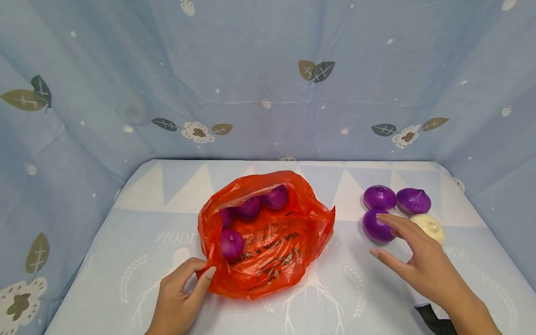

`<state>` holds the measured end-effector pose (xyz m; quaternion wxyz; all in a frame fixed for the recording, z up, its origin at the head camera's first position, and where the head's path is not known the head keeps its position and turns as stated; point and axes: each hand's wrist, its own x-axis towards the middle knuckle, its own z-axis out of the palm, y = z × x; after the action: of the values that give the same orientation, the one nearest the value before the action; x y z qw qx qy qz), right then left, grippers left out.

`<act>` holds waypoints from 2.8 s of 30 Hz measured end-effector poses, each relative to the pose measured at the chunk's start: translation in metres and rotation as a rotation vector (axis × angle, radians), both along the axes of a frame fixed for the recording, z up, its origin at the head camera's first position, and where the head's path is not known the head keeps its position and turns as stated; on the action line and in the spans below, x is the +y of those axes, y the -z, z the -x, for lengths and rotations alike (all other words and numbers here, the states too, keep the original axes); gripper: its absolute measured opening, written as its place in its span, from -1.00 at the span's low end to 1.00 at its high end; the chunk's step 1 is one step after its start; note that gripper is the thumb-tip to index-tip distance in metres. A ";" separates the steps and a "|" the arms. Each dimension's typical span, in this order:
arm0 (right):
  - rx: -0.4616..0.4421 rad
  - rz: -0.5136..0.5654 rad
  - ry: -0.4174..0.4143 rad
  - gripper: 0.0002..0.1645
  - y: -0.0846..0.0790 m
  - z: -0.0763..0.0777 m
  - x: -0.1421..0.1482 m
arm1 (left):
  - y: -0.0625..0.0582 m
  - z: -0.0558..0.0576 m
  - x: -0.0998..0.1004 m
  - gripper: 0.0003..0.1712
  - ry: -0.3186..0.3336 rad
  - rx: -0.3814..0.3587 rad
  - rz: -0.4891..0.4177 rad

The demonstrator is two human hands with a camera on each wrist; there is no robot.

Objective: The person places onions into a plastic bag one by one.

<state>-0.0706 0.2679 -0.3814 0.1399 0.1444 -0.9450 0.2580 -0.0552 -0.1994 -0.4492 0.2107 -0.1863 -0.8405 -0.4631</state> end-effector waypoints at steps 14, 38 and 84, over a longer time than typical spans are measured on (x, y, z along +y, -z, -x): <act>-0.152 -0.018 0.091 0.05 0.021 0.021 0.028 | -0.002 0.001 0.000 -0.62 -0.002 -0.005 0.000; -0.088 -0.017 0.068 -0.11 0.050 0.037 0.040 | -0.002 0.000 -0.002 -0.60 -0.004 0.017 -0.002; -0.191 0.030 0.112 -0.03 0.053 0.036 0.035 | -0.003 0.001 -0.001 -0.61 0.021 0.020 -0.003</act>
<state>-0.1065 0.3030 -0.4346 0.0656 0.0638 -0.9567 0.2764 -0.0562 -0.2003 -0.4460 0.2142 -0.1995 -0.8357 -0.4646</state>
